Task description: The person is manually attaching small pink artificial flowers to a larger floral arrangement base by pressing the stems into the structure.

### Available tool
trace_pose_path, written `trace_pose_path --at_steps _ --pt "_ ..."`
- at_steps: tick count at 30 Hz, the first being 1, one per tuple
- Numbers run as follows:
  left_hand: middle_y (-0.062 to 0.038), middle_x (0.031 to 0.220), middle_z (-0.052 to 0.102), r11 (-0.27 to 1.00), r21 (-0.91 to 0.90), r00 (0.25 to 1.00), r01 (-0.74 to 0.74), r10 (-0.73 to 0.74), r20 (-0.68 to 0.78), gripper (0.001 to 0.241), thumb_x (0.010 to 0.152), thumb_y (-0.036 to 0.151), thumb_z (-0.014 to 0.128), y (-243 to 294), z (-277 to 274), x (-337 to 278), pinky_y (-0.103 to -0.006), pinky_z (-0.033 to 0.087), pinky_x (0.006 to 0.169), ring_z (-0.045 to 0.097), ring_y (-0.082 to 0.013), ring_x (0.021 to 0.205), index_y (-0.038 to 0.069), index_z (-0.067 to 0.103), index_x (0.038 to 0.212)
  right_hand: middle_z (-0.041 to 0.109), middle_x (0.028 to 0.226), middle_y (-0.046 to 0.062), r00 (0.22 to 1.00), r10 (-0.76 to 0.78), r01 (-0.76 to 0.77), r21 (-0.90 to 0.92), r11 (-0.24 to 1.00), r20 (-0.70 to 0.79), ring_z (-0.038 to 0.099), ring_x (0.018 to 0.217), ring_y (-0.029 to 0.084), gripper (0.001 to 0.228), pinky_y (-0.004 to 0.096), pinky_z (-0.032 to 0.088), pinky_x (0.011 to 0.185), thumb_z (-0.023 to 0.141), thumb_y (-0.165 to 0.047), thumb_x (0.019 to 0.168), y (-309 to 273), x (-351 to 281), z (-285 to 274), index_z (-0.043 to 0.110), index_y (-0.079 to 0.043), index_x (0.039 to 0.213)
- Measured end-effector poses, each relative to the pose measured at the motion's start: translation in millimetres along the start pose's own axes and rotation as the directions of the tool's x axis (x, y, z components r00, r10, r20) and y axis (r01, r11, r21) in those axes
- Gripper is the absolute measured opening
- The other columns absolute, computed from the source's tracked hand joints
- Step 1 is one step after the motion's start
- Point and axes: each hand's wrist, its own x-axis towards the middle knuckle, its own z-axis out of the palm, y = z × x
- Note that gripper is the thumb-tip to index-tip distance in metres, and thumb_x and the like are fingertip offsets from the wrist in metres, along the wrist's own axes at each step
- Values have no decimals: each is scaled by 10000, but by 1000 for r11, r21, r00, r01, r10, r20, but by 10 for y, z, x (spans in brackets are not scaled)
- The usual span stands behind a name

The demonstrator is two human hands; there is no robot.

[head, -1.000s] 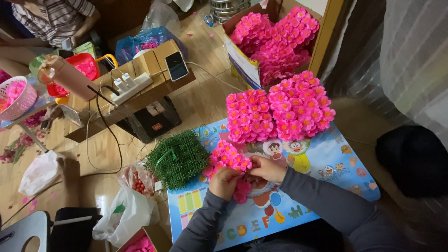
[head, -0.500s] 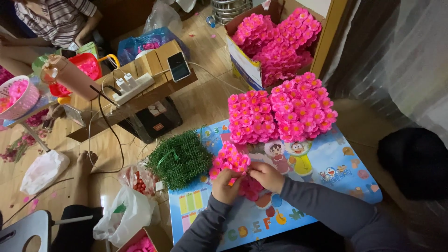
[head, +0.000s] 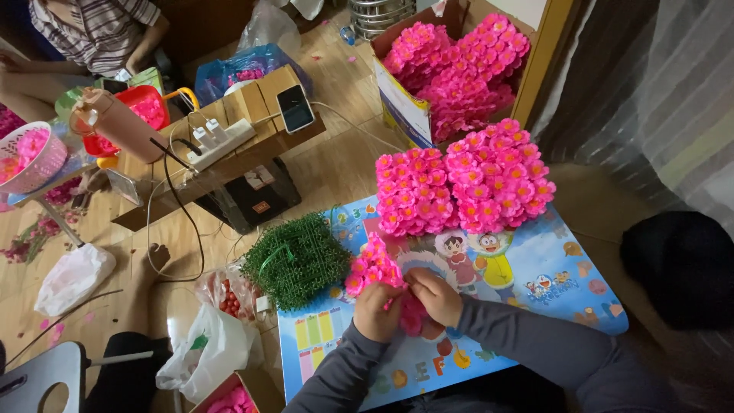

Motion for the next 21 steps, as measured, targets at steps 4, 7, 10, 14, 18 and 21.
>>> trace_pose_path --at_steps 4,7,10,14,18,21 --pt "-132 839 647 985 100 989 -141 144 -24 65 910 15 636 102 1 4 -401 502 588 613 -311 675 47 670 955 657 1010 104 998 -1 -1 -25 1000 -60 631 926 221 252 350 497 890 386 -222 1051 117 -64 71 597 -86 1074" --pt "-149 847 635 941 192 959 -278 284 -4 64 919 -6 597 208 -30 103 -411 529 611 618 -317 706 9 657 935 677 1077 110 997 50 -54 -56 997 -63 658 995 225 298 344 505 949 381 -262 1048 182 -76 92 604 -88 1143" --pt "-149 860 646 902 232 930 -364 367 34 81 940 -3 573 180 -54 141 -415 560 671 637 -320 759 -13 652 925 666 1213 121 990 133 -135 -47 990 -48 640 1122 235 345 343 473 1034 399 -276 1035 271 -48 79 607 -85 1232" --pt "-143 860 617 976 97 971 -194 177 162 115 926 10 545 -55 23 21 -427 480 595 583 -319 692 57 591 1021 714 1233 128 973 166 -193 174 966 161 661 1108 213 383 350 499 1009 427 -294 1026 9 126 -103 678 -82 1224" --pt "-147 841 634 987 14 981 -158 155 117 66 908 -2 589 -27 23 29 -399 493 575 602 -302 670 35 603 962 713 1164 121 982 126 -129 13 992 144 654 1090 231 343 361 473 1037 432 -252 1015 0 105 -145 674 -70 1176" --pt "-108 798 627 987 74 985 -139 131 110 105 866 -5 596 -81 58 -36 -382 493 549 595 -277 642 77 620 926 702 1009 103 982 105 -97 -57 994 159 652 945 227 333 367 508 905 414 -310 1031 -140 90 -145 666 -93 1049"
